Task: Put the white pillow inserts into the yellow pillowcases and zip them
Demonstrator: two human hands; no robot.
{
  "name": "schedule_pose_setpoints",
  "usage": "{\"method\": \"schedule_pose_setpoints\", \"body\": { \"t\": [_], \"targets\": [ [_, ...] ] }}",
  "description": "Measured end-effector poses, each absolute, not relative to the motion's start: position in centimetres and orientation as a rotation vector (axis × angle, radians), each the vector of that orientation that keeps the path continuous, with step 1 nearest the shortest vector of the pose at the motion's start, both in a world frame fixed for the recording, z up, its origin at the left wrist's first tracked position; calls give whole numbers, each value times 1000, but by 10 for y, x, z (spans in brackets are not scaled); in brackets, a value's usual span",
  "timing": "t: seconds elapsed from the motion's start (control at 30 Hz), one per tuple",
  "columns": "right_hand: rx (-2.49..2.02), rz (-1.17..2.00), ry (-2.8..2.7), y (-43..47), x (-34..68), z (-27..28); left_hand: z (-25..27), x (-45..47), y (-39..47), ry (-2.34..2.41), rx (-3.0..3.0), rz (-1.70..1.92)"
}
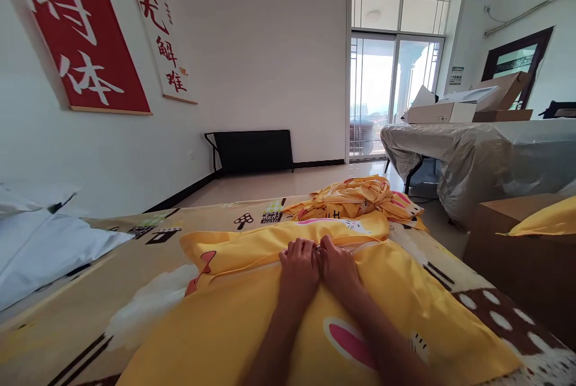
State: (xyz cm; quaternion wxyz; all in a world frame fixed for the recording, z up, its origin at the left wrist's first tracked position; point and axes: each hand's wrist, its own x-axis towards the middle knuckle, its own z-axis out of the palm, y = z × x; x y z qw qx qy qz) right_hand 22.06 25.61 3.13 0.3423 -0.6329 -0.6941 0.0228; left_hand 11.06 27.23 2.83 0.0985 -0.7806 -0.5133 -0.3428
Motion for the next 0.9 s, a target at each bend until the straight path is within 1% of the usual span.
{"method": "schedule_pose_setpoints", "body": {
  "t": [0.13, 0.3, 0.4, 0.57, 0.63, 0.77, 0.9],
  "targets": [
    [-1629, 20, -1771, 255, 219, 30, 25, 112, 271, -1480, -2210, -989],
    [-1616, -109, -1727, 253, 220, 31, 23, 108, 270, -1413, -2193, -972],
    [-1606, -125, -1694, 249, 231, 36, 32, 104, 264, -1469, -2237, -946],
    [-1452, -97, -1834, 241, 266, 38, 50, 99, 251, -1520, -2303, -854],
    [-1442, -97, -1773, 239, 281, 31, 54, 99, 246, -1523, -2334, -785],
    [-1440, -129, -1631, 238, 299, 19, 60, 98, 236, -1570, -2410, -513],
    [-1429, -123, -1682, 233, 303, 28, 71, 98, 224, -1638, -2405, -399]
  ]
}}
